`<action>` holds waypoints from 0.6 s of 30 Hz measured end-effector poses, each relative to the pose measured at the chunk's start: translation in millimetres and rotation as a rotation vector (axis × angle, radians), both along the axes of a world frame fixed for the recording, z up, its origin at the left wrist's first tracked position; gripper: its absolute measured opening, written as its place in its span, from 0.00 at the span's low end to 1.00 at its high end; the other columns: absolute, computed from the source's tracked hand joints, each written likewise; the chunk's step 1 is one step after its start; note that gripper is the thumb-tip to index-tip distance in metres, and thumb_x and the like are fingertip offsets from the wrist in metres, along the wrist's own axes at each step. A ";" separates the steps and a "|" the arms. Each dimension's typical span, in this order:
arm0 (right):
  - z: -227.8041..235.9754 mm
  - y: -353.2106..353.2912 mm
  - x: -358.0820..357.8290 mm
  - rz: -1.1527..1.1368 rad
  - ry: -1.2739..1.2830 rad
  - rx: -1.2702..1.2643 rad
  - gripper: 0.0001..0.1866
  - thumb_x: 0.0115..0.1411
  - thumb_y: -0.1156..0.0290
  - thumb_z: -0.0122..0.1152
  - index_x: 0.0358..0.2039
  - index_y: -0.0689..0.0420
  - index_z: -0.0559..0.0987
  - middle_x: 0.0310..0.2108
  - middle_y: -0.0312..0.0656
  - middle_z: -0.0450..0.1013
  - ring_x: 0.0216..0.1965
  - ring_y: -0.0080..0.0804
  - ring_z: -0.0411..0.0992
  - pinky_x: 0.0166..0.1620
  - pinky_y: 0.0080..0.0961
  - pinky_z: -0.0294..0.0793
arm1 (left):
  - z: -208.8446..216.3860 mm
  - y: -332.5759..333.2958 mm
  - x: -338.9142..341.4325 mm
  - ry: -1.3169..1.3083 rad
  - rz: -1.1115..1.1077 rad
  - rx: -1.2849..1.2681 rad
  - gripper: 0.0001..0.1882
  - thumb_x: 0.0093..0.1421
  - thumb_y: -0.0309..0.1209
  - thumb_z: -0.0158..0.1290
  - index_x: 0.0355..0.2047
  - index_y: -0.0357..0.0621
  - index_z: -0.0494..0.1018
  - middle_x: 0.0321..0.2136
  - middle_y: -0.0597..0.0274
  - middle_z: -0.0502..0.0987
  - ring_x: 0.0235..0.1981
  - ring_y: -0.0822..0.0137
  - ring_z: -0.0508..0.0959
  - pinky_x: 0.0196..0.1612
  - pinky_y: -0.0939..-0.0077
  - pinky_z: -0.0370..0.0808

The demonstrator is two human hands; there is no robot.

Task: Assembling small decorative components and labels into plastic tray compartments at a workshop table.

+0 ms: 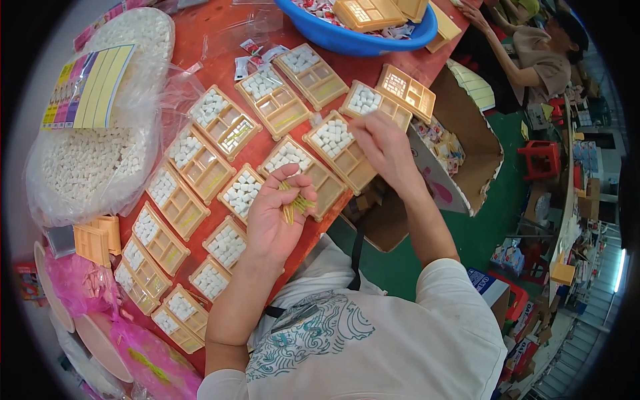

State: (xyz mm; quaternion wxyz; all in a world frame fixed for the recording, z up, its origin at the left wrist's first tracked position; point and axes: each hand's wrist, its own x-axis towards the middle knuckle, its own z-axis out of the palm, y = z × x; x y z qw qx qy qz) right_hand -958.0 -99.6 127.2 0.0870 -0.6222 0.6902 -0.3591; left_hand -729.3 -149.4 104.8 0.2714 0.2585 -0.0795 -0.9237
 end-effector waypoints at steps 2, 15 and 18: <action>7.2 31.2 15.2 0.010 -0.139 0.076 0.06 0.57 0.74 0.55 0.33 0.64 0.76 0.29 0.44 0.70 0.32 0.35 0.71 0.35 0.26 0.69 | 2.5 7.4 -5.0 -0.032 0.013 0.008 0.17 0.56 0.18 0.43 0.47 0.39 0.66 0.38 0.52 0.75 0.34 0.59 0.77 0.32 0.67 0.74; 4.4 92.5 79.0 0.016 -0.422 0.070 0.05 0.55 0.75 0.57 0.32 0.62 0.76 0.27 0.46 0.70 0.29 0.40 0.72 0.31 0.30 0.70 | -3.1 57.6 -13.9 -0.003 0.056 0.065 0.15 0.59 0.17 0.43 0.47 0.38 0.65 0.46 0.48 0.73 0.43 0.55 0.77 0.44 0.62 0.77; 2.8 97.4 76.4 -0.009 -0.413 0.075 0.02 0.55 0.79 0.56 0.30 0.64 0.72 0.27 0.41 0.68 0.26 0.27 0.68 0.29 0.20 0.67 | -3.2 65.1 -13.1 -0.022 0.075 0.088 0.14 0.60 0.18 0.44 0.46 0.37 0.65 0.45 0.48 0.74 0.44 0.53 0.77 0.46 0.61 0.77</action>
